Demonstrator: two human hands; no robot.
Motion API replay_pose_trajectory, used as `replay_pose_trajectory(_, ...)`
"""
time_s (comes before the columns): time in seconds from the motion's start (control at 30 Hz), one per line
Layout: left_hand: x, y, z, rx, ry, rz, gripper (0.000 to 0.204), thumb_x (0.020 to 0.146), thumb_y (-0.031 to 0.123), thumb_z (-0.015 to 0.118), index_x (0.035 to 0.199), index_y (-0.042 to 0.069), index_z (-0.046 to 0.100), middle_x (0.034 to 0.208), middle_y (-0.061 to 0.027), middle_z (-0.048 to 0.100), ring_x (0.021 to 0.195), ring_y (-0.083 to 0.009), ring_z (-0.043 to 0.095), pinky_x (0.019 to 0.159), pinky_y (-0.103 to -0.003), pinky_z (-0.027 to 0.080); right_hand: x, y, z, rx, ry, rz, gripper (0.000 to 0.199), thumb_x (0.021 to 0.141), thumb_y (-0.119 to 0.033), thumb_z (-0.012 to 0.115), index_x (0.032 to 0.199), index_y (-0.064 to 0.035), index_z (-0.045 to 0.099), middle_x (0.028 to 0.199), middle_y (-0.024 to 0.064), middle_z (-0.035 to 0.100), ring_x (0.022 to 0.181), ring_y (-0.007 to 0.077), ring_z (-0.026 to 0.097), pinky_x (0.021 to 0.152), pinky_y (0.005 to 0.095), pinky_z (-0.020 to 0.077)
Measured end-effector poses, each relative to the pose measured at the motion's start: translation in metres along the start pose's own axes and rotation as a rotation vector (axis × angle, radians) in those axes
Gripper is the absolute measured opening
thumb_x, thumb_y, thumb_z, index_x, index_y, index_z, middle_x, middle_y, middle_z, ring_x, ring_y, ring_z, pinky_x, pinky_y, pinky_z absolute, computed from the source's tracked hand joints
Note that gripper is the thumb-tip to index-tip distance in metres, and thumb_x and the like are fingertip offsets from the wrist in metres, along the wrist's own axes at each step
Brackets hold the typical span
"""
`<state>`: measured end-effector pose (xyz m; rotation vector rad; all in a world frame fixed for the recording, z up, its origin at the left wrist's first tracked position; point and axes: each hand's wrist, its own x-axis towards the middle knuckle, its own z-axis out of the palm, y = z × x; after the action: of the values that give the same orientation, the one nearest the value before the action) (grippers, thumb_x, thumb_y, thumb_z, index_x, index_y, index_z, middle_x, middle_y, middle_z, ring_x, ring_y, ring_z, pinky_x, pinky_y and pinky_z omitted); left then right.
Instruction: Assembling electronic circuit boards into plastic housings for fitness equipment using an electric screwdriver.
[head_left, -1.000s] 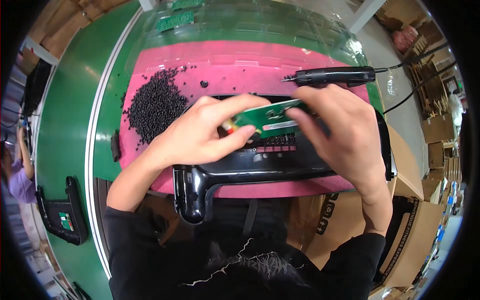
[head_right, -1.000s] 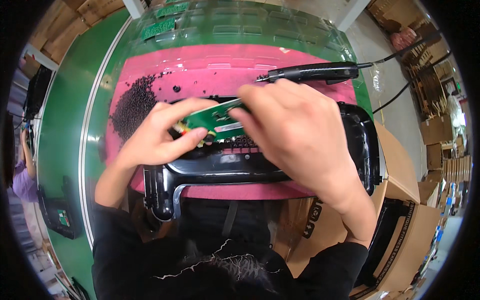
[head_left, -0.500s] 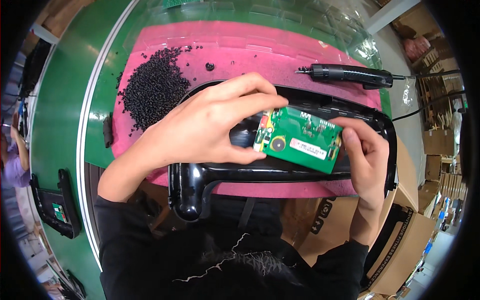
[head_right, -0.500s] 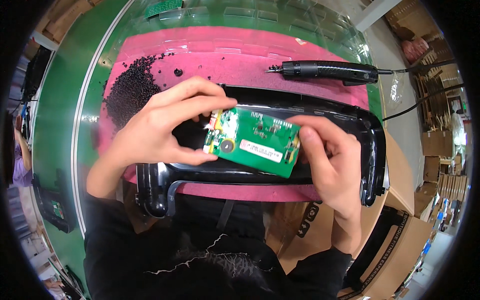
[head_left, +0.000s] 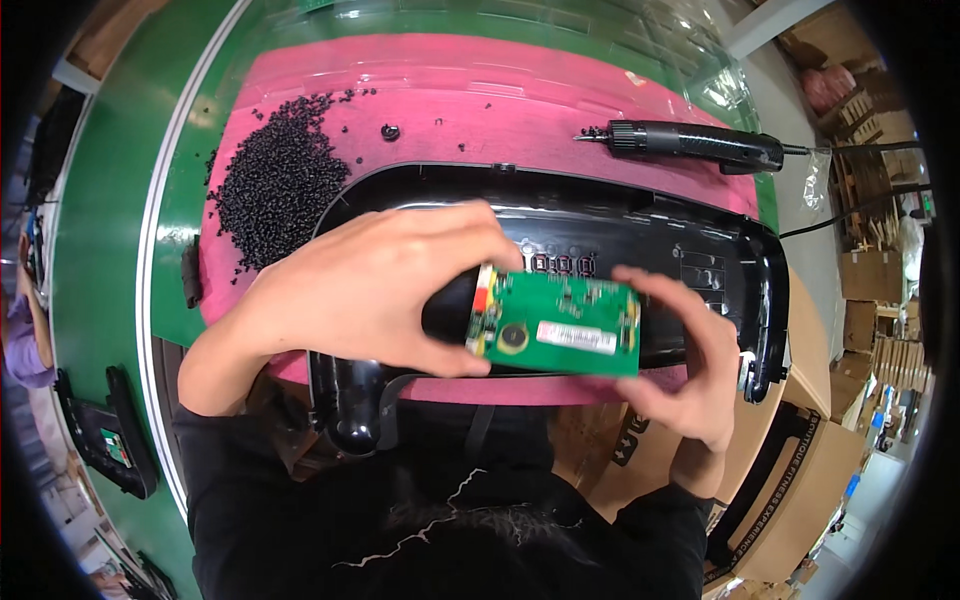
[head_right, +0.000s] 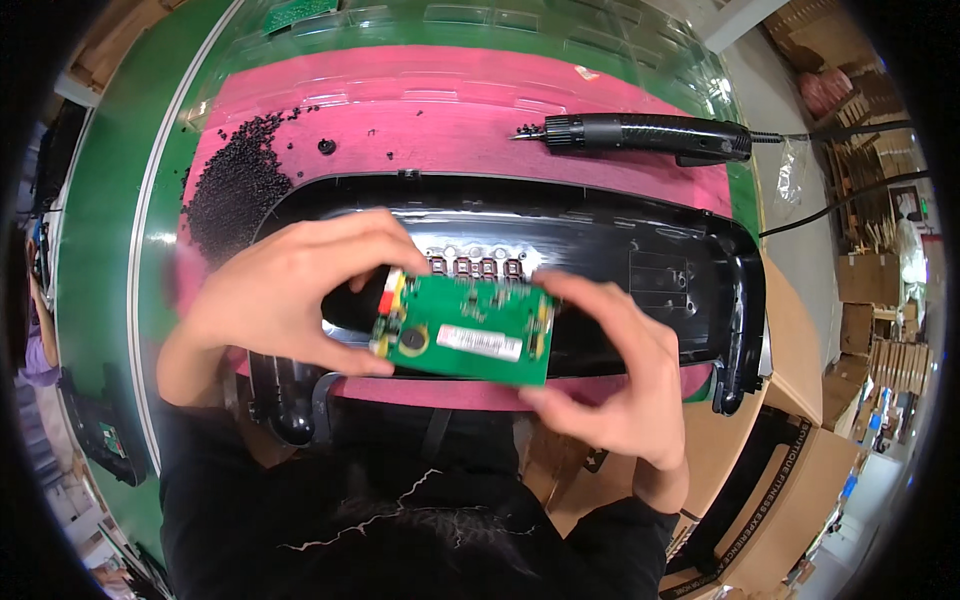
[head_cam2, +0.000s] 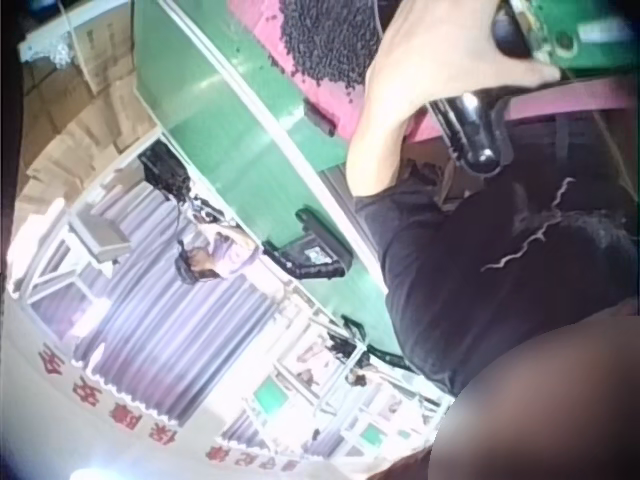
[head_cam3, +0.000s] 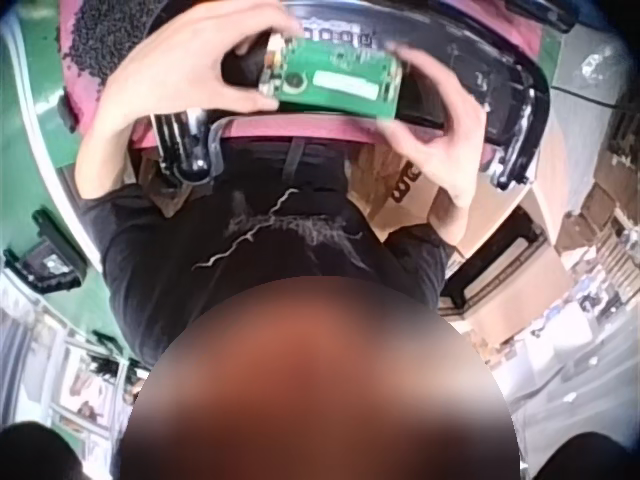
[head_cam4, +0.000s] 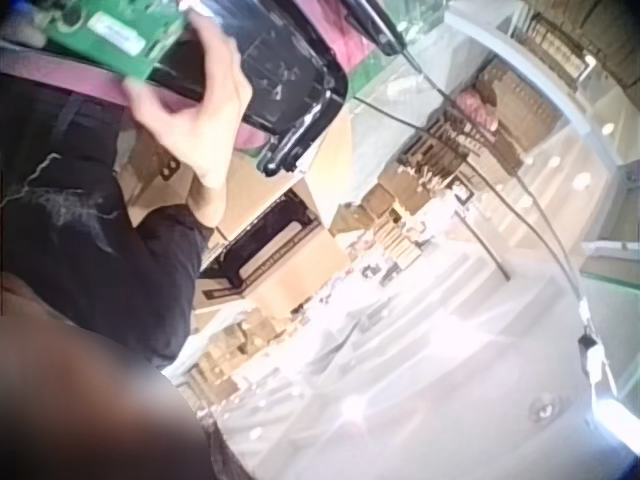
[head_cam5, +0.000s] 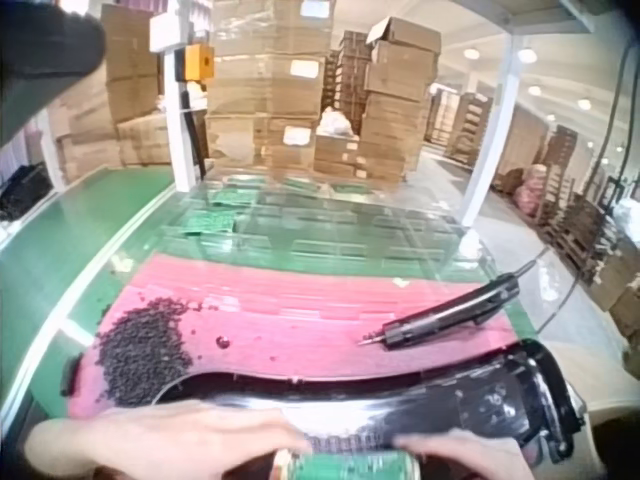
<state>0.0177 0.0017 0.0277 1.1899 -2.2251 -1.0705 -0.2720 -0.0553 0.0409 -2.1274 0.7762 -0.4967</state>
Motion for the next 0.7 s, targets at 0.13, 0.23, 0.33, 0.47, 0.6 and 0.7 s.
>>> replay_pose_trajectory(0.13,0.008,-0.006,0.009,0.143,0.182,-0.060,0.064,0.062,0.016,0.083,0.117,0.003,0.053,0.112,-0.0099,0.055,0.096,-0.0296,0.061,0.077,-0.037,0.052,0.020,0.017,0.003,-0.208,0.074,-0.079,0.064,0.058,-0.007,0.075,0.119,-0.0005,0.058,0.124,0.0169,0.057,0.111,0.0328,0.056,0.095,0.0396,0.0438)
replay_pose_trajectory(0.23,0.010,-0.008,0.014,0.229,0.242,-0.060,0.064,0.060,0.017,0.083,0.115,0.003,0.053,0.109,-0.0112,0.053,0.094,-0.0322,0.060,0.076,-0.038,0.051,0.022,0.024,0.008,-0.218,0.050,-0.024,0.062,0.059,-0.005,0.074,0.119,-0.0006,0.058,0.125,0.0152,0.056,0.112,0.0336,0.053,0.098,0.0401,0.0419)
replay_pose_trajectory(0.33,0.012,-0.007,0.015,0.270,0.241,-0.072,0.064,0.060,0.017,0.083,0.115,0.004,0.052,0.110,-0.0103,0.052,0.094,-0.0316,0.060,0.076,-0.039,0.050,0.023,0.025,0.007,-0.238,0.025,-0.011,0.062,0.059,-0.004,0.074,0.119,-0.0010,0.058,0.127,0.0149,0.054,0.113,0.0345,0.051,0.098,0.0407,0.0414)
replay_pose_trajectory(0.47,0.013,-0.006,0.016,0.300,0.225,-0.092,0.064,0.060,0.017,0.083,0.115,0.004,0.052,0.111,-0.0097,0.051,0.095,-0.0315,0.059,0.076,-0.039,0.050,0.024,0.027,0.009,-0.245,0.009,0.012,0.062,0.059,-0.004,0.074,0.119,-0.0012,0.058,0.127,0.0144,0.053,0.114,0.0350,0.049,0.098,0.0409,0.0412)
replay_pose_trajectory(0.6,0.014,-0.004,0.016,0.312,0.207,-0.109,0.065,0.060,0.017,0.083,0.115,0.005,0.052,0.110,-0.0095,0.051,0.096,-0.0315,0.059,0.077,-0.039,0.050,0.024,0.027,0.010,-0.258,0.003,0.021,0.063,0.059,-0.003,0.073,0.120,-0.0014,0.057,0.128,0.0144,0.052,0.114,0.0354,0.048,0.098,0.0413,0.0402)
replay_pose_trajectory(0.7,0.014,-0.002,0.015,0.318,0.207,-0.114,0.065,0.060,0.017,0.083,0.115,0.005,0.052,0.110,-0.0092,0.051,0.096,-0.0311,0.059,0.077,-0.039,0.050,0.024,0.024,0.009,-0.255,0.005,0.025,0.063,0.059,-0.003,0.073,0.120,-0.0015,0.057,0.128,0.0144,0.052,0.114,0.0355,0.048,0.098,0.0416,0.0399)
